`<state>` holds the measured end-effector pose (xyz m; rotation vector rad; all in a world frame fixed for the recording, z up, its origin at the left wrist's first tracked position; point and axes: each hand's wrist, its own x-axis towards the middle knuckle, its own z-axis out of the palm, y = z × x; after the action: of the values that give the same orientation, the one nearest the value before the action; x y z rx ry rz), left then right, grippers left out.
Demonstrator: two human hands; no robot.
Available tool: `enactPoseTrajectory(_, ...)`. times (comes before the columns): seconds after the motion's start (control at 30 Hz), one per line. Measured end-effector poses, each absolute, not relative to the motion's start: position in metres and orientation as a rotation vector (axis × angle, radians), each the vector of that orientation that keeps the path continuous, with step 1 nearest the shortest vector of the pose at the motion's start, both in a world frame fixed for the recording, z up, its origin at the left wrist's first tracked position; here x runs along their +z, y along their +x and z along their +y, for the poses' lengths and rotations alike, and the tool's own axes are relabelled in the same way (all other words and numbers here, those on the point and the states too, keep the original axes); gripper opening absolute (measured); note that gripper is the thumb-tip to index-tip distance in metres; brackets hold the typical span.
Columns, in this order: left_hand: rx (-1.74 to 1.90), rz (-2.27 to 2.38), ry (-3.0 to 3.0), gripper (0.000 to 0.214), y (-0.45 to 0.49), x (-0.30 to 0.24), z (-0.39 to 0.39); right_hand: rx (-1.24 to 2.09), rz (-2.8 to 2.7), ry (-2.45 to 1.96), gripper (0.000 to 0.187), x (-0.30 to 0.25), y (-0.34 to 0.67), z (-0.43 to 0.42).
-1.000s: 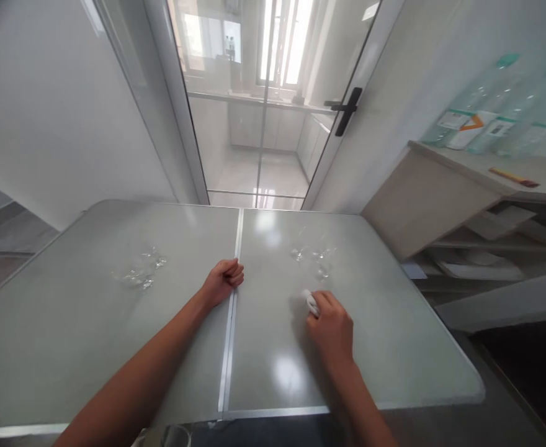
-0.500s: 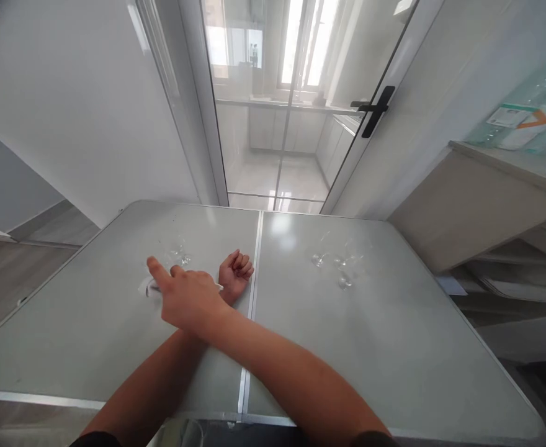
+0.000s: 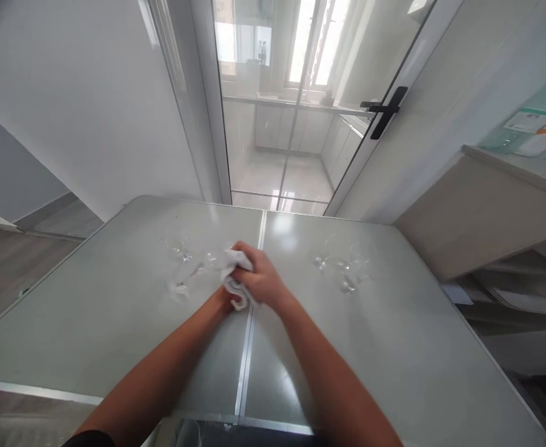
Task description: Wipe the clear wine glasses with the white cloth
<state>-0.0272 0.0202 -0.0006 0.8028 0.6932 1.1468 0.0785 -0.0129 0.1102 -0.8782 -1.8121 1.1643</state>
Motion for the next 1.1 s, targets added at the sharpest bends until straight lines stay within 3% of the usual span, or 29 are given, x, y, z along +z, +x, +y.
enactPoseTrajectory(0.1,0.957,0.583,0.772,0.046,-0.030,0.002,0.017,1.359,-1.674,-0.909,0.020,0.103,0.141,-0.010)
enactPoseTrajectory(0.2,0.684,0.379,0.717,0.059,-0.034,0.005,0.016,1.358,-1.644,-0.946,0.021,0.085,0.178,-0.009)
enactPoseTrajectory(0.3,0.605,0.288,0.736,0.058,-0.036,0.007,0.015,1.387,-1.595,-0.875,0.022,0.063,0.189,-0.008)
enactPoseTrajectory(0.4,0.693,0.349,0.761,0.052,-0.036,0.010,0.013,1.455,-1.395,-0.794,0.035,0.044,0.186,-0.006)
enactPoseTrajectory(0.53,0.920,0.455,0.793,0.050,-0.035,0.015,0.011,1.311,-1.081,-0.797,0.054,0.028,0.176,-0.005)
enactPoseTrajectory(0.8,1.290,0.739,1.174,0.045,-0.026,0.009,0.004,1.186,-0.795,-1.041,0.050,-0.001,0.150,0.002)
enactPoseTrajectory(0.93,1.285,0.815,1.401,0.036,-0.023,0.004,-0.003,1.295,-0.577,-0.964,0.046,-0.011,0.146,0.009)
enactPoseTrajectory(1.1,1.244,1.070,1.815,0.033,-0.021,-0.001,-0.006,1.184,-0.576,-0.802,0.044,0.002,0.153,0.006)
